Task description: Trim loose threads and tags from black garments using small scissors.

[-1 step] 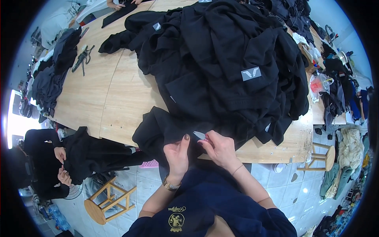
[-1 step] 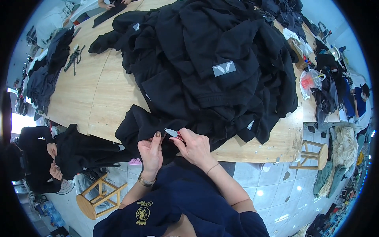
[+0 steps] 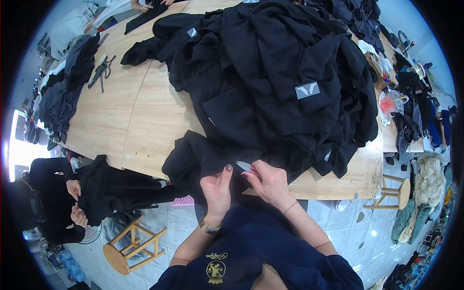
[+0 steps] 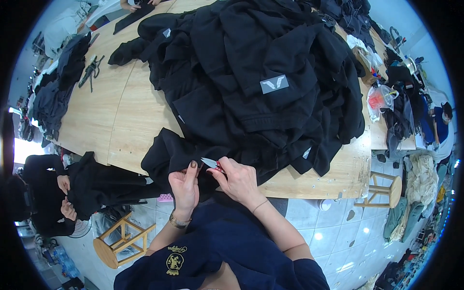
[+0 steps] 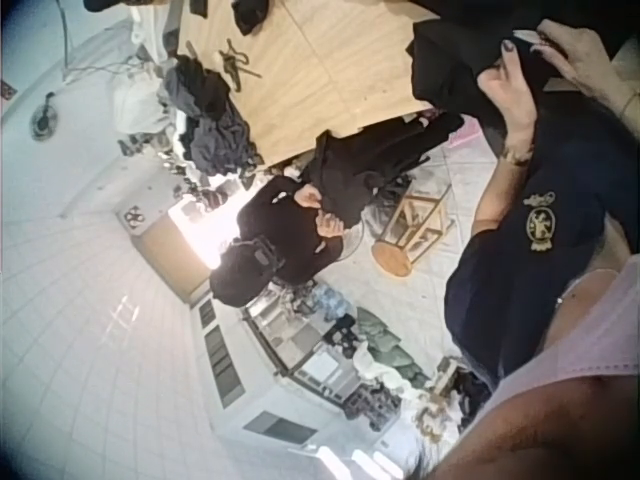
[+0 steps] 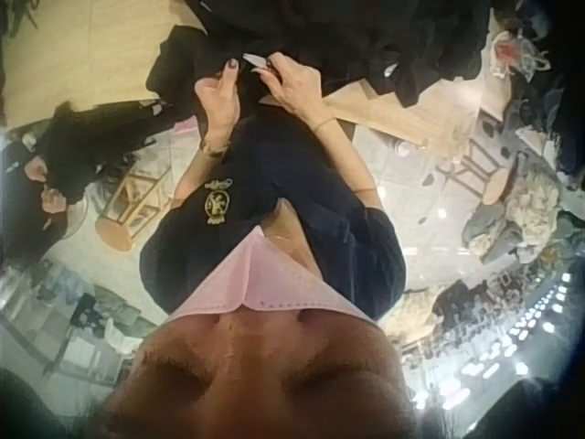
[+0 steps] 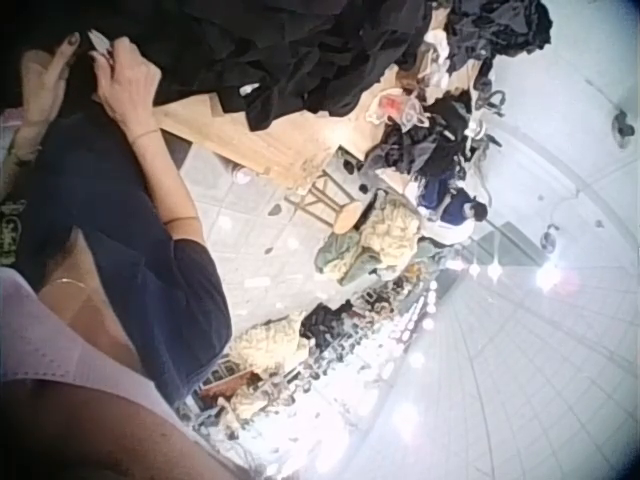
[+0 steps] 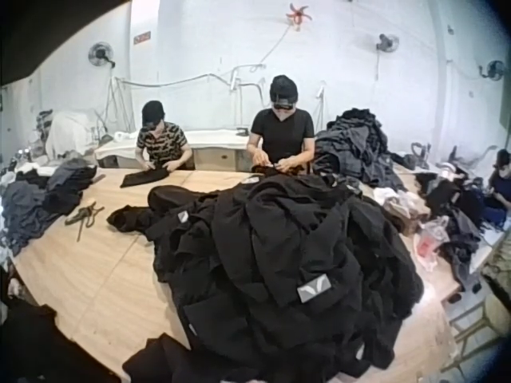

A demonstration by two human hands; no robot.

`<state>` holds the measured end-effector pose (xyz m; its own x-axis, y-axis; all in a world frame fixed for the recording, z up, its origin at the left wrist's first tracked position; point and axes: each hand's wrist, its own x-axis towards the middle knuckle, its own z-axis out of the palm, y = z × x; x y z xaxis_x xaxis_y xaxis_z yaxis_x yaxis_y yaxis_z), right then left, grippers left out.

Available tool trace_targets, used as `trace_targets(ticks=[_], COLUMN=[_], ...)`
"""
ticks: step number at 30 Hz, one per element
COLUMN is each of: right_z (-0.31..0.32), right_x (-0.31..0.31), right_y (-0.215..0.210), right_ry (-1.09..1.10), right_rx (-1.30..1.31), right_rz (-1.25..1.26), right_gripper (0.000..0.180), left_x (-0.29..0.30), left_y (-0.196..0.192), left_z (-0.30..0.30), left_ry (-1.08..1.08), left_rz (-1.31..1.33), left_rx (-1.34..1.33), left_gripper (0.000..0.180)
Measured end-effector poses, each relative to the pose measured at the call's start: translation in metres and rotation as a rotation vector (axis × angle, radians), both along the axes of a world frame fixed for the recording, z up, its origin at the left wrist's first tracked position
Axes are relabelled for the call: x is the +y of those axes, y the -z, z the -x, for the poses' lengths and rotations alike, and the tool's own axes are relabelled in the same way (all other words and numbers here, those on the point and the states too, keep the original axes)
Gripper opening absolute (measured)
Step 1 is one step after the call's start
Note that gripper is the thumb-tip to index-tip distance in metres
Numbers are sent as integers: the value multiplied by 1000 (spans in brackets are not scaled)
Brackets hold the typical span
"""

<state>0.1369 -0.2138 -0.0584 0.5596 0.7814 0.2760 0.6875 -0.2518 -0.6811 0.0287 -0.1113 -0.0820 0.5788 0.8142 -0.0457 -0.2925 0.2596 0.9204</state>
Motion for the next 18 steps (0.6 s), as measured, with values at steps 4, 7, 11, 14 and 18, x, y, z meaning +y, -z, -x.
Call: trace_targets(ticks=[4, 7, 11, 14, 18], right_z=[1, 1, 1, 3, 4], right_x=[2, 4, 4, 5, 9], right_y=[0, 0, 1, 2, 5], right_ry=[5, 2, 7, 60, 81], right_rx=[-45, -59, -66, 97, 223], right_rz=[-13, -17, -3, -105, -165], right_gripper=[28, 29, 27, 24, 28], left_x=[-1, -2, -3, -2, -1], left_y=[-1, -5, -7, -8, -17], left_z=[1, -1, -3, -3, -1], left_ry=[1, 6, -13, -7, 91], left_rz=[46, 63, 43, 50, 288], left_rx=[-12, -33, -19, -2, -187], left_gripper=[14, 15, 6, 8, 13])
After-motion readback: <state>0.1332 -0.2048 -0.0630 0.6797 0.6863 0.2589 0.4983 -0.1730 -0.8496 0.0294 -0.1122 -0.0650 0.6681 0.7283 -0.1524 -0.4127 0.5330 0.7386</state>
